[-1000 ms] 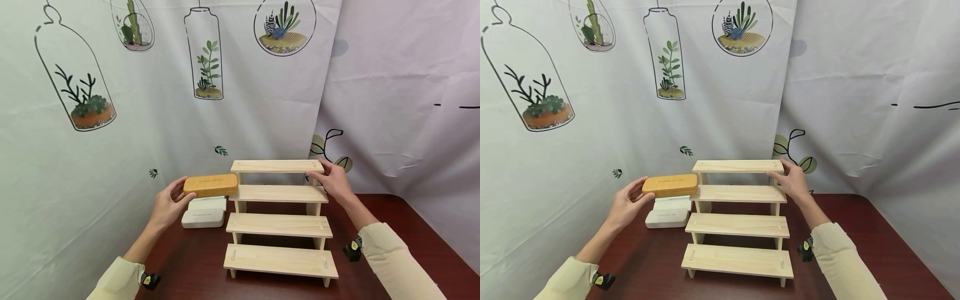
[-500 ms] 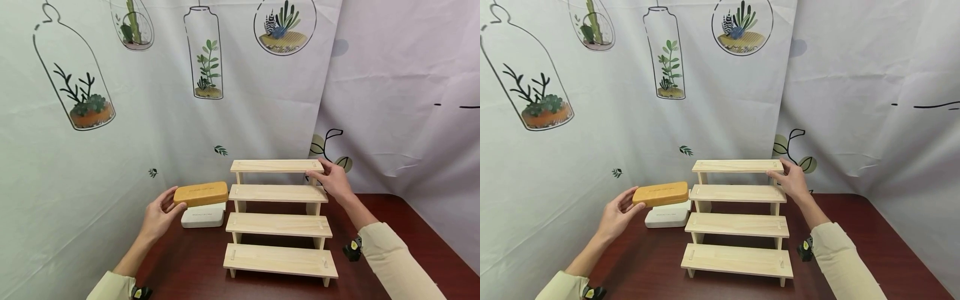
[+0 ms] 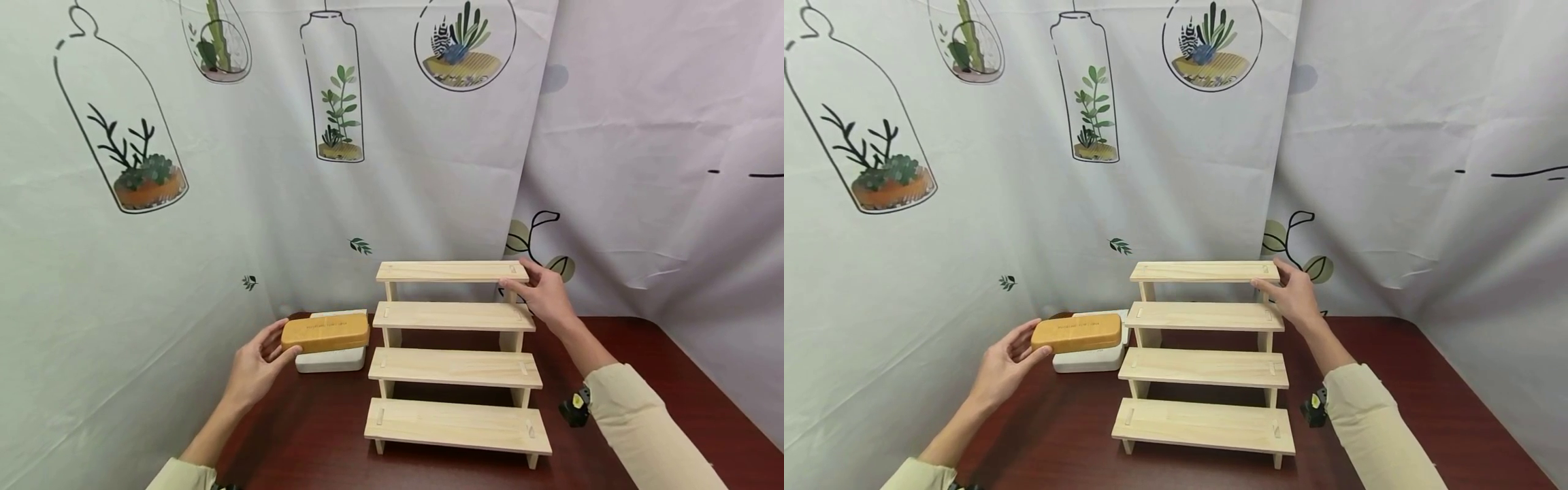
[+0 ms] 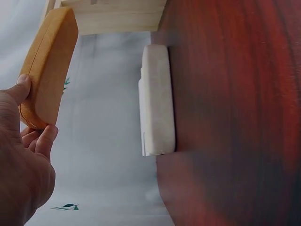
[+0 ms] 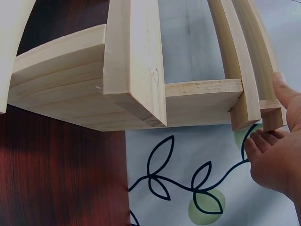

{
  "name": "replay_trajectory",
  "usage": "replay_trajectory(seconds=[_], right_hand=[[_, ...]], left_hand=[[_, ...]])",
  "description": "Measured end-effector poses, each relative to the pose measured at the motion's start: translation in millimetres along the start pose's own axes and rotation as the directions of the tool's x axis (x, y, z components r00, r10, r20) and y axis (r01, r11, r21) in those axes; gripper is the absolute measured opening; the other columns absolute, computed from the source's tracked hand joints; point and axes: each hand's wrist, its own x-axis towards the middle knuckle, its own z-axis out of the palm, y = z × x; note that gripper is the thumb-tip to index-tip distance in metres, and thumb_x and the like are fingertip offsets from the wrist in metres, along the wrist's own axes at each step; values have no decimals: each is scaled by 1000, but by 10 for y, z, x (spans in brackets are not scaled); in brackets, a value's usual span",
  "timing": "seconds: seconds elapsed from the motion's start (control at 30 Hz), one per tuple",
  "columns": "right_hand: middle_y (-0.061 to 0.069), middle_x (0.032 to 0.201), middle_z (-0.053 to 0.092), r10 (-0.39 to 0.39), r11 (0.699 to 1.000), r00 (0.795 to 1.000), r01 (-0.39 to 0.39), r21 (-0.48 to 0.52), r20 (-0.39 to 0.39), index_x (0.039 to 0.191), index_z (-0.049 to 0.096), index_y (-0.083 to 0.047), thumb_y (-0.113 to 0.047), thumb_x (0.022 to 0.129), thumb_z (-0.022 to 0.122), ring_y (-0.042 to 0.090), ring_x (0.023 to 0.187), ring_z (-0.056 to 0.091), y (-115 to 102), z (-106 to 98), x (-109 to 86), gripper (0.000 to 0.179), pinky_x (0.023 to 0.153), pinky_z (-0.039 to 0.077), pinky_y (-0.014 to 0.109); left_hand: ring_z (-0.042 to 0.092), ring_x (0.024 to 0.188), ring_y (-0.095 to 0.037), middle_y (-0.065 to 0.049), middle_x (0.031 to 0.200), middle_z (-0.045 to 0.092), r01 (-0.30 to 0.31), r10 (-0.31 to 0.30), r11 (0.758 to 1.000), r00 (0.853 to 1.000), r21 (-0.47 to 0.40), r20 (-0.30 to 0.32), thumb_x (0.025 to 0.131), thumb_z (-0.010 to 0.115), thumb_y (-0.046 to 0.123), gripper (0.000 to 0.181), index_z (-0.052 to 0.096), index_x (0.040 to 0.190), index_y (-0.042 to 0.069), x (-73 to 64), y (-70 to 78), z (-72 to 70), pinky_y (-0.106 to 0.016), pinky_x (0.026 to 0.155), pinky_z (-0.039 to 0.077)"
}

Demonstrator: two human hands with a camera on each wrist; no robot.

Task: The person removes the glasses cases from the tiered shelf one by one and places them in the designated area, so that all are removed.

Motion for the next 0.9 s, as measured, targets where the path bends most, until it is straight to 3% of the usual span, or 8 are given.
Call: replay_trajectory(seconds=[0.17, 0.33, 0.7, 0.9], right_hand=[[28, 158, 47, -4, 1000, 1000, 4, 5, 1, 164, 32, 3, -29, 103, 74, 41, 135, 58, -1, 1, 4, 81, 109, 49, 54], [28, 159, 46, 0, 1000, 1000, 0, 13, -1, 165, 30, 3, -29, 103, 74, 41, 137, 57, -2, 0, 6, 82, 110, 47, 55], [28, 160, 45, -9, 1000, 1000, 9, 10, -4, 164, 31, 3, -29, 103, 74, 42, 138, 56, 6, -2, 0, 82, 110, 47, 55], [28, 160, 45, -12, 1000, 1000, 12, 22, -6, 164, 32, 3, -28, 103, 75, 43, 138, 55, 17, 3, -2, 81, 112, 46, 57]], left_hand=[[63, 127, -24, -25, 144, 62, 15, -15, 1000, 1000, 11, 6, 90, 87, 10, 66, 58, 148, -1, -64, -48, 26, -14, 92, 54], [62, 129, -34, -26, 142, 63, 36, -37, 999, 999, 38, 21, 91, 87, 11, 64, 59, 148, -1, -136, -90, 56, -13, 94, 52], [62, 129, -38, -26, 143, 62, 119, -122, 991, 991, 59, 62, 92, 87, 15, 67, 56, 149, 0, -289, -260, 102, -14, 93, 53], [61, 131, -38, -27, 144, 62, 130, -135, 989, 988, 63, 77, 92, 87, 17, 66, 56, 148, -2, -357, -351, 138, -14, 94, 52]])
